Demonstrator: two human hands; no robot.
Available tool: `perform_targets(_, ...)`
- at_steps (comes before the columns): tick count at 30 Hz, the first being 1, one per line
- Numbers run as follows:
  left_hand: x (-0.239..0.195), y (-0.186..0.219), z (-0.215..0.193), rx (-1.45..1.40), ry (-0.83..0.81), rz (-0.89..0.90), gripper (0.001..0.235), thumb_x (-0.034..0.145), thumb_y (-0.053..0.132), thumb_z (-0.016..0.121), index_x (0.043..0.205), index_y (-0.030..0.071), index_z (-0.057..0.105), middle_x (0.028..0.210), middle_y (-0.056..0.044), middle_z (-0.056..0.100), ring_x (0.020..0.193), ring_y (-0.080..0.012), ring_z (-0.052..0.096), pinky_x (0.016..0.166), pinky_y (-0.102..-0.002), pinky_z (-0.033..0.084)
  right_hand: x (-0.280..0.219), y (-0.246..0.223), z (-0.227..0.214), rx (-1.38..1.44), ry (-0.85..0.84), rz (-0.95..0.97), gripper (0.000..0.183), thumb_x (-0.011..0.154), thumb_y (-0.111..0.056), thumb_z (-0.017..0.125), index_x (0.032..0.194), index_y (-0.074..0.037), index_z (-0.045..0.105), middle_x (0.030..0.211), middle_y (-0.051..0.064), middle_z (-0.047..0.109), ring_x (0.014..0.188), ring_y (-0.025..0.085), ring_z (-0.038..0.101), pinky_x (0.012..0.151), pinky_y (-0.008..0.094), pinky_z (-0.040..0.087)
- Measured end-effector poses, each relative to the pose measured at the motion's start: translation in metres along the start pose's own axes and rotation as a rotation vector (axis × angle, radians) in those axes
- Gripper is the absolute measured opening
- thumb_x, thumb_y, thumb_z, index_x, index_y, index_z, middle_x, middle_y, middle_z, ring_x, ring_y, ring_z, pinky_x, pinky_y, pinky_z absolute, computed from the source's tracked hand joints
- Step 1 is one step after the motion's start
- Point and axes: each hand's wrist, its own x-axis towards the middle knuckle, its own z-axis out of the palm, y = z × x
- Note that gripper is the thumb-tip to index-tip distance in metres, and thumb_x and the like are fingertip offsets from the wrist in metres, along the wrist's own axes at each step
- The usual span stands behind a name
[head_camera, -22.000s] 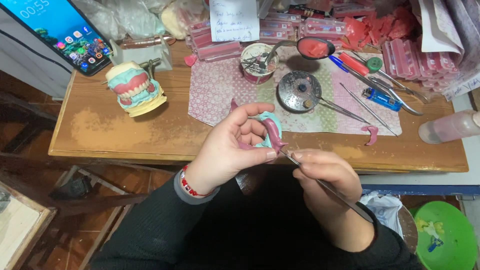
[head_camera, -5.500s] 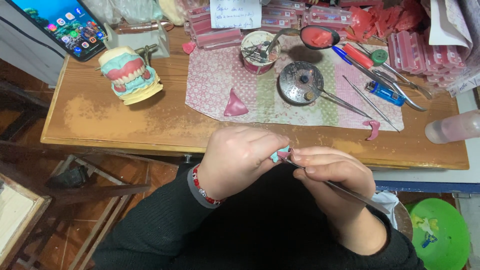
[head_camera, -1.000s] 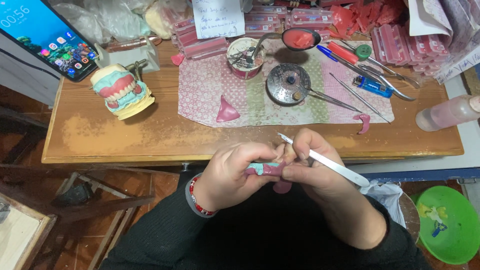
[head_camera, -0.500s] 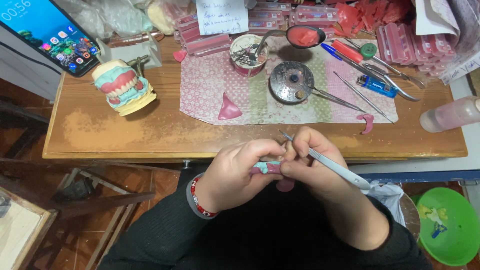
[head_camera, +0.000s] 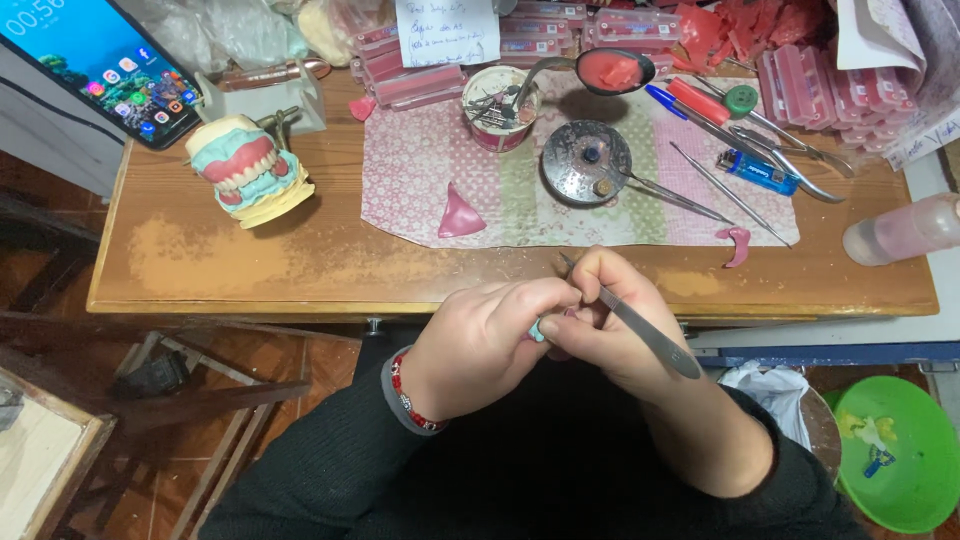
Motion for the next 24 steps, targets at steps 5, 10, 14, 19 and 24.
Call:
perform_targets(5, -0.003, -0.002, 0.003, -0.004, 0.051, -0.013, 0.045, 0.091, 0.005, 0.078, 0.127, 0.008, 0.052, 0.110, -0.010, 0.072, 0.099, -0.0300, 0.074, 0.082, -0.037, 0.059, -0.001, 0.007, -0.002, 0.121, -0.002, -0.059, 0.035, 0.085, 0.004, 0.074, 0.095, -0.011, 0.044, 0.090, 0.005, 0.061, 0.075, 0.010, 0.064, 0.063, 0.024, 0.056)
perform_targets(10, -0.013, -0.013, 0.008, -0.072, 0.159, -0.173, 0.051, 0.086, 0.008, 0.085, 0.125, 0.005, 0.052, 0.105, -0.010, 0.073, 0.093, -0.0236, 0.079, 0.078, -0.033, 0.062, -0.001, 0.022, -0.007, 0.231, 0.008, -0.196, 0.031, 0.090, 0.006, 0.070, 0.096, -0.011, 0.044, 0.096, 0.013, 0.065, 0.077, 0.017, 0.067, 0.065, 0.028, 0.056)
perform_targets(14, -0.015, -0.013, 0.012, -0.190, 0.205, -0.273, 0.045, 0.090, 0.007, 0.082, 0.126, 0.004, 0.054, 0.103, -0.009, 0.076, 0.096, -0.0189, 0.080, 0.081, -0.031, 0.063, 0.000, 0.017, -0.003, 0.205, -0.006, -0.264, 0.029, 0.094, 0.009, 0.066, 0.094, -0.010, 0.044, 0.101, 0.018, 0.068, 0.077, 0.019, 0.067, 0.070, 0.031, 0.056)
perform_targets(19, -0.007, -0.011, 0.007, -0.158, 0.187, -0.287, 0.045, 0.091, 0.009, 0.081, 0.129, 0.004, 0.056, 0.102, -0.008, 0.075, 0.093, -0.0174, 0.078, 0.080, -0.030, 0.061, -0.001, 0.011, -0.004, 0.124, 0.015, -0.297, 0.032, 0.094, 0.010, 0.066, 0.091, -0.010, 0.042, 0.099, 0.019, 0.070, 0.078, 0.018, 0.067, 0.071, 0.031, 0.057)
perform_targets(24, 0.010, -0.008, -0.005, 0.079, 0.005, -0.220, 0.043, 0.080, 0.011, 0.079, 0.121, 0.006, 0.067, 0.086, -0.003, 0.075, 0.080, -0.0212, 0.068, 0.072, -0.029, 0.053, -0.001, 0.007, -0.018, 0.003, -0.012, -0.170, 0.034, 0.092, 0.009, 0.068, 0.086, -0.010, 0.040, 0.086, 0.013, 0.067, 0.071, 0.015, 0.064, 0.063, 0.027, 0.053)
